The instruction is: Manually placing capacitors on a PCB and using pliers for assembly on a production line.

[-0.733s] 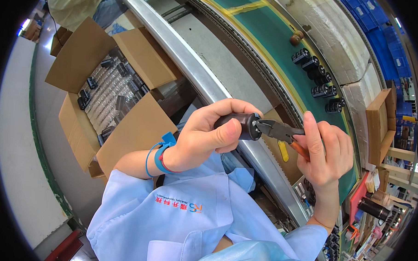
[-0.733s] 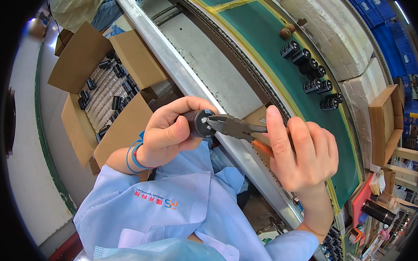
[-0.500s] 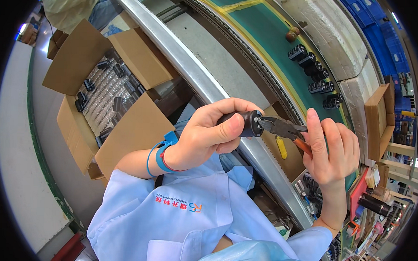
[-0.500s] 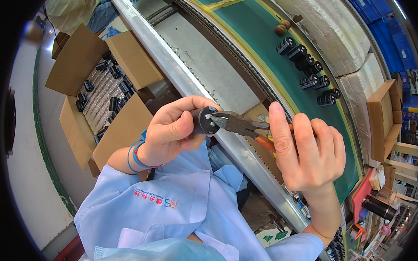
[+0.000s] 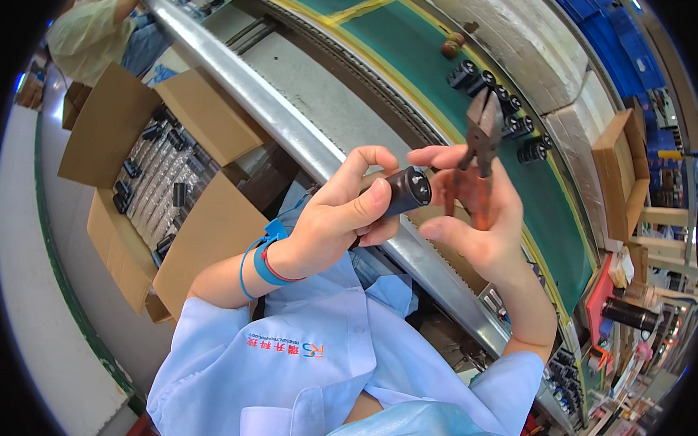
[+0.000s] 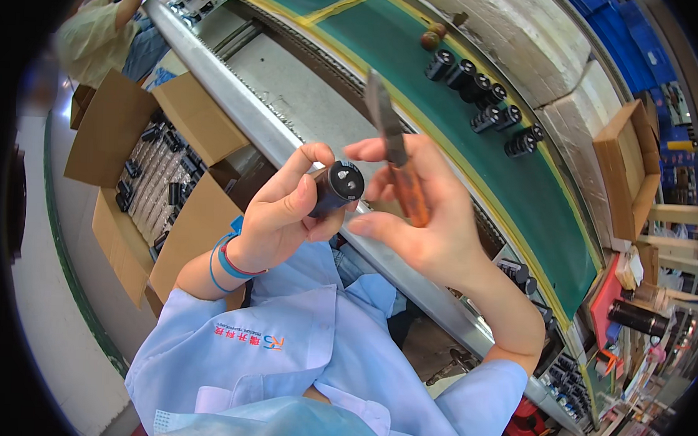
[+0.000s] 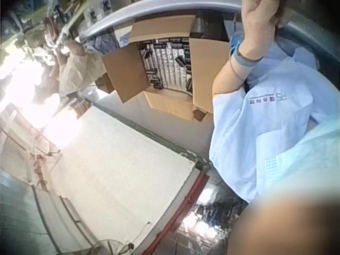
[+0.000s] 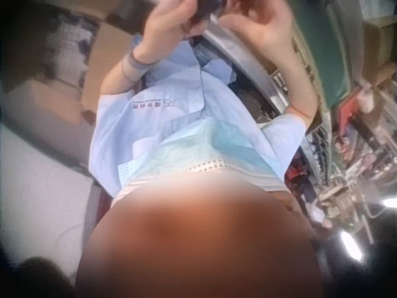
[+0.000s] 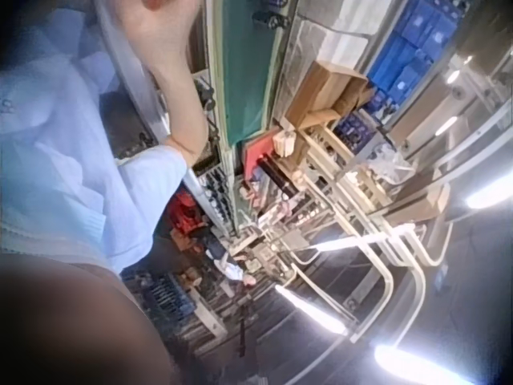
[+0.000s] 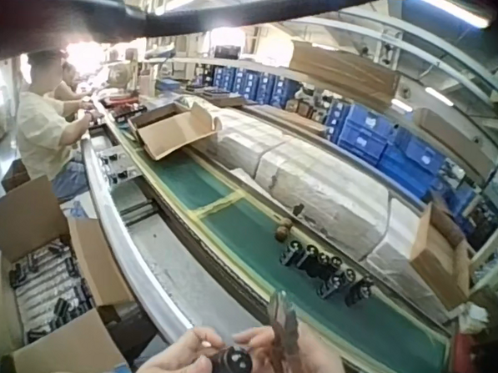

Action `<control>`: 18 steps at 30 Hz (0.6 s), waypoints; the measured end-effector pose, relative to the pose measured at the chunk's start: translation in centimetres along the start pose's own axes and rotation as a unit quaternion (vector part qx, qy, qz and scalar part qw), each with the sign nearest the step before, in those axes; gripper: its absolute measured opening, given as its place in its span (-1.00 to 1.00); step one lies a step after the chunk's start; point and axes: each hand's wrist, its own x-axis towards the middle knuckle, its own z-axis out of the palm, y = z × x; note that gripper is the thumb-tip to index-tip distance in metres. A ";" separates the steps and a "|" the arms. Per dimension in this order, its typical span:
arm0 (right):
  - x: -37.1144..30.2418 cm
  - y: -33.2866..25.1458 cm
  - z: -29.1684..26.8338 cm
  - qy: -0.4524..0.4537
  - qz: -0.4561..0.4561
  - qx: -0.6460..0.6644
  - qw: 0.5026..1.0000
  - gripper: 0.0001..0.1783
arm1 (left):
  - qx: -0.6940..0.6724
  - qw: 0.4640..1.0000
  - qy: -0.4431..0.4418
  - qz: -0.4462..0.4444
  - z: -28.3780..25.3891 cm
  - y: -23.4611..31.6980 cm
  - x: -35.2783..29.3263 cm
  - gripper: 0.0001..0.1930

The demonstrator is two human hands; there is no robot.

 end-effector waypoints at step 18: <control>4.6 3.7 -12.0 0.220 -0.099 -0.684 0.688 -0.53 | 0.836 0.314 0.442 -0.092 -20.3 9.0 -19.0 -0.56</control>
